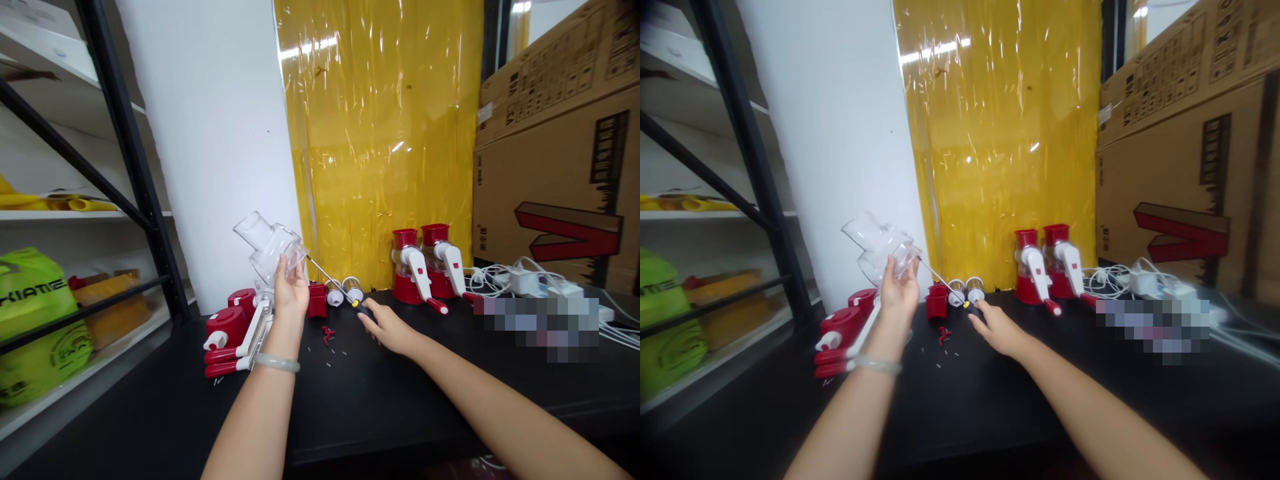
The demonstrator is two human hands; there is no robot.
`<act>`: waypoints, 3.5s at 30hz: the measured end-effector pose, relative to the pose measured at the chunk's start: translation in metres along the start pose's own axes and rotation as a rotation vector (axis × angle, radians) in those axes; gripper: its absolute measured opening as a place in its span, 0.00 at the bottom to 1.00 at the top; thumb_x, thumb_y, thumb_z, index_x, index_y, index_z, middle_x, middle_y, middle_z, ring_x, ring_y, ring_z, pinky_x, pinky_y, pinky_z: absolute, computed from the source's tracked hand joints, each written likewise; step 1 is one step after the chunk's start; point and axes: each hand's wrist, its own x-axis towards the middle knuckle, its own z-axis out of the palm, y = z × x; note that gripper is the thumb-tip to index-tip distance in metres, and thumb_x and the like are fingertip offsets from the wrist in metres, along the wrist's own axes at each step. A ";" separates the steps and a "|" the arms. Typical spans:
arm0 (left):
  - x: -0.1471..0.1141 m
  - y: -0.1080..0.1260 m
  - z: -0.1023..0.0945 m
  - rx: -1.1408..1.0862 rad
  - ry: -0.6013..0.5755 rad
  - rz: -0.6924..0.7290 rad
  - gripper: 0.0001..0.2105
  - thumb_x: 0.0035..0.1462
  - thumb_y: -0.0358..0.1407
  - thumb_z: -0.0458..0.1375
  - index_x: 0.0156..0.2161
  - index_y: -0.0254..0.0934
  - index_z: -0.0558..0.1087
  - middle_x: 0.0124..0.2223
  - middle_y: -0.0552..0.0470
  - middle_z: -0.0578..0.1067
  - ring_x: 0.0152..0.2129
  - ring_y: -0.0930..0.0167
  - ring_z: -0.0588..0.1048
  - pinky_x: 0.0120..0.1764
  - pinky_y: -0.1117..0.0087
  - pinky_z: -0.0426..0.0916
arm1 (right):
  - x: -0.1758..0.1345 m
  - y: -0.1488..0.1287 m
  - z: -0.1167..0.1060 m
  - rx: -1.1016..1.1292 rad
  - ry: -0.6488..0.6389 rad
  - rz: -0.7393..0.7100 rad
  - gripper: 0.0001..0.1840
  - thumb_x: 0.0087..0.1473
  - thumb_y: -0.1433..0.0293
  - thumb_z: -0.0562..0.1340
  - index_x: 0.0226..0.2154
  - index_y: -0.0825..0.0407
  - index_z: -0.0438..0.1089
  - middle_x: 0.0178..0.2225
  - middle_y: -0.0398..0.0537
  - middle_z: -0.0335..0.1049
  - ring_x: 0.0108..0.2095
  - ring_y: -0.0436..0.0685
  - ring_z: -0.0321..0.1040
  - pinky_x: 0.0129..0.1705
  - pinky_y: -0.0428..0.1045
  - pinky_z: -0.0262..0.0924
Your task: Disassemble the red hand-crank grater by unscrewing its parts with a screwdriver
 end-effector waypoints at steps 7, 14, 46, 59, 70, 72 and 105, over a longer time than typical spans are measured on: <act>0.000 -0.004 -0.001 0.066 -0.004 0.030 0.02 0.60 0.26 0.61 0.36 0.34 0.75 0.43 0.47 0.80 0.51 0.72 0.76 0.53 0.74 0.70 | 0.001 0.005 0.005 0.093 -0.028 0.020 0.14 0.65 0.55 0.51 0.39 0.49 0.56 0.24 0.38 0.63 0.20 0.50 0.63 0.26 0.46 0.57; -0.004 -0.009 0.002 0.102 -0.046 0.074 0.04 0.56 0.26 0.63 0.35 0.36 0.75 0.44 0.49 0.80 0.50 0.71 0.76 0.53 0.71 0.70 | 0.001 0.006 0.012 0.210 -0.078 0.035 0.18 0.65 0.51 0.48 0.40 0.49 0.54 0.27 0.40 0.62 0.24 0.51 0.63 0.29 0.49 0.62; 0.000 -0.056 0.044 0.359 -0.381 -0.193 0.20 0.39 0.27 0.73 0.41 0.33 0.78 0.39 0.46 0.83 0.37 0.66 0.82 0.45 0.66 0.74 | 0.014 0.028 0.029 0.390 -0.054 0.188 0.23 0.54 0.48 0.63 0.35 0.49 0.59 0.27 0.40 0.65 0.27 0.52 0.65 0.32 0.48 0.62; 0.018 -0.044 0.036 0.354 -0.293 -0.186 0.17 0.38 0.23 0.73 0.35 0.36 0.75 0.36 0.51 0.82 0.33 0.69 0.82 0.39 0.72 0.75 | 0.012 0.019 0.027 0.240 -0.007 0.065 0.12 0.63 0.59 0.55 0.39 0.51 0.65 0.40 0.51 0.71 0.42 0.58 0.70 0.48 0.54 0.63; 0.019 -0.040 0.036 0.346 -0.293 -0.192 0.16 0.39 0.21 0.71 0.32 0.38 0.73 0.33 0.54 0.81 0.33 0.69 0.82 0.40 0.72 0.75 | 0.009 0.018 0.030 0.434 -0.009 0.148 0.18 0.61 0.57 0.59 0.49 0.50 0.63 0.43 0.51 0.72 0.42 0.56 0.71 0.47 0.53 0.66; 0.019 -0.041 0.036 0.348 -0.293 -0.200 0.17 0.39 0.21 0.71 0.32 0.38 0.73 0.34 0.54 0.81 0.34 0.69 0.82 0.40 0.72 0.76 | 0.009 0.015 0.028 0.434 -0.004 0.131 0.17 0.62 0.59 0.58 0.49 0.50 0.63 0.44 0.52 0.73 0.44 0.57 0.72 0.49 0.55 0.65; 0.018 -0.043 0.035 0.394 -0.346 -0.168 0.20 0.38 0.24 0.73 0.39 0.37 0.75 0.39 0.49 0.82 0.41 0.64 0.81 0.47 0.67 0.74 | 0.009 0.013 0.026 0.403 -0.005 0.129 0.10 0.62 0.63 0.57 0.44 0.50 0.62 0.41 0.52 0.74 0.43 0.57 0.73 0.49 0.56 0.66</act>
